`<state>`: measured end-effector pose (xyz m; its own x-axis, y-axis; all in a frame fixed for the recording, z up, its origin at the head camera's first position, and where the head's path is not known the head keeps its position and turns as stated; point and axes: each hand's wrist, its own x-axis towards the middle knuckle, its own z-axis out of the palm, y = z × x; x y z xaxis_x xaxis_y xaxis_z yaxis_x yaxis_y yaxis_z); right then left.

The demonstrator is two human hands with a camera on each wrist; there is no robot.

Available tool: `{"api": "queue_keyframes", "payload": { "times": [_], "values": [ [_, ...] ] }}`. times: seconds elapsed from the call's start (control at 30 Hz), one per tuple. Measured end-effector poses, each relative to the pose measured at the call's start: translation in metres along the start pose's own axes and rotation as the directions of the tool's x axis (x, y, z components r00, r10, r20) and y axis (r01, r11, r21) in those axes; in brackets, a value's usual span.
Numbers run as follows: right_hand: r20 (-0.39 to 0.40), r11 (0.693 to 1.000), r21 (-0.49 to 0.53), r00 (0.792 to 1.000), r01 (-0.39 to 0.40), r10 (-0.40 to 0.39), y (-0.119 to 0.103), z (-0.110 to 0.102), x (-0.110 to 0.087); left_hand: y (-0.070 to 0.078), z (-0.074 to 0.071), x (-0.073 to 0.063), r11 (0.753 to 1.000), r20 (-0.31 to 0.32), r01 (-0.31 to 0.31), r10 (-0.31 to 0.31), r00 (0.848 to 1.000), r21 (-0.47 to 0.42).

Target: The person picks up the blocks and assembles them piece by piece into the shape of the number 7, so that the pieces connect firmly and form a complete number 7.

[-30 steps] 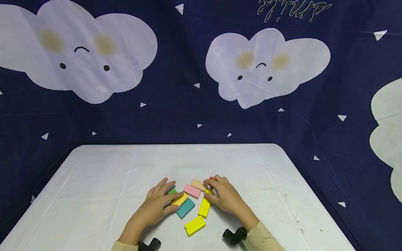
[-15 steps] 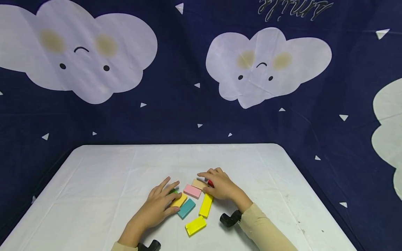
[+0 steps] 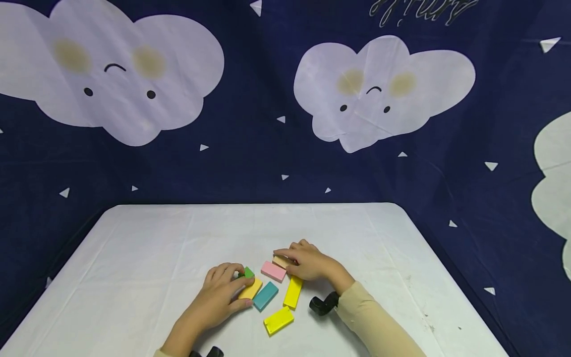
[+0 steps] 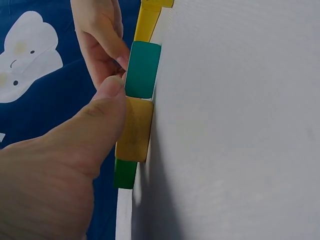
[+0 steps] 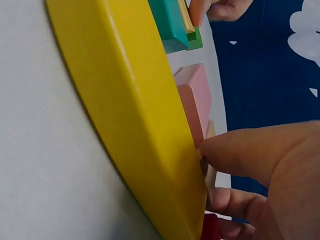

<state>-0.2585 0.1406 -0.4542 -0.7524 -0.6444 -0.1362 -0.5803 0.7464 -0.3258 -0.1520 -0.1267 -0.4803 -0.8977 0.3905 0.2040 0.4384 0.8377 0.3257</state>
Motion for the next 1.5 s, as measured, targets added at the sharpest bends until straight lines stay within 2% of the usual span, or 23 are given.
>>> {"api": "queue_keyframes", "payload": {
  "times": [0.13,0.3,0.53,0.63,0.9,1.17,1.5],
  "values": [
    [-0.029,1.000,0.004,0.999,-0.031,0.031,-0.001,0.002,0.002,0.000,0.000,-0.003,1.000,-0.005,0.004,-0.004,1.000,0.013],
    [-0.045,0.998,0.033,0.998,-0.052,0.054,-0.001,0.000,0.002,-0.001,0.002,-0.004,0.999,0.016,0.032,-0.032,0.999,-0.013],
    [-0.009,0.996,0.079,0.999,-0.037,0.037,0.006,0.000,0.002,-0.009,0.010,-0.005,0.988,0.009,0.080,-0.079,0.997,-0.135],
    [-0.012,0.996,0.083,0.999,-0.030,0.031,0.007,0.001,0.001,-0.012,0.013,-0.006,0.979,-0.006,0.082,-0.084,0.996,-0.184],
    [-0.109,0.994,0.092,0.991,-0.062,0.072,0.005,0.006,0.001,-0.017,0.016,-0.006,0.972,-0.037,0.036,-0.046,0.998,-0.231],
    [-0.160,0.989,0.130,0.983,-0.074,0.094,0.007,0.010,0.001,-0.016,0.016,-0.007,0.971,-0.041,0.036,-0.047,0.998,-0.235],
    [-0.230,0.979,0.176,0.962,-0.105,0.145,0.012,0.018,0.005,-0.015,0.015,-0.007,0.964,-0.048,0.074,-0.089,0.995,-0.256]
  ]
}}
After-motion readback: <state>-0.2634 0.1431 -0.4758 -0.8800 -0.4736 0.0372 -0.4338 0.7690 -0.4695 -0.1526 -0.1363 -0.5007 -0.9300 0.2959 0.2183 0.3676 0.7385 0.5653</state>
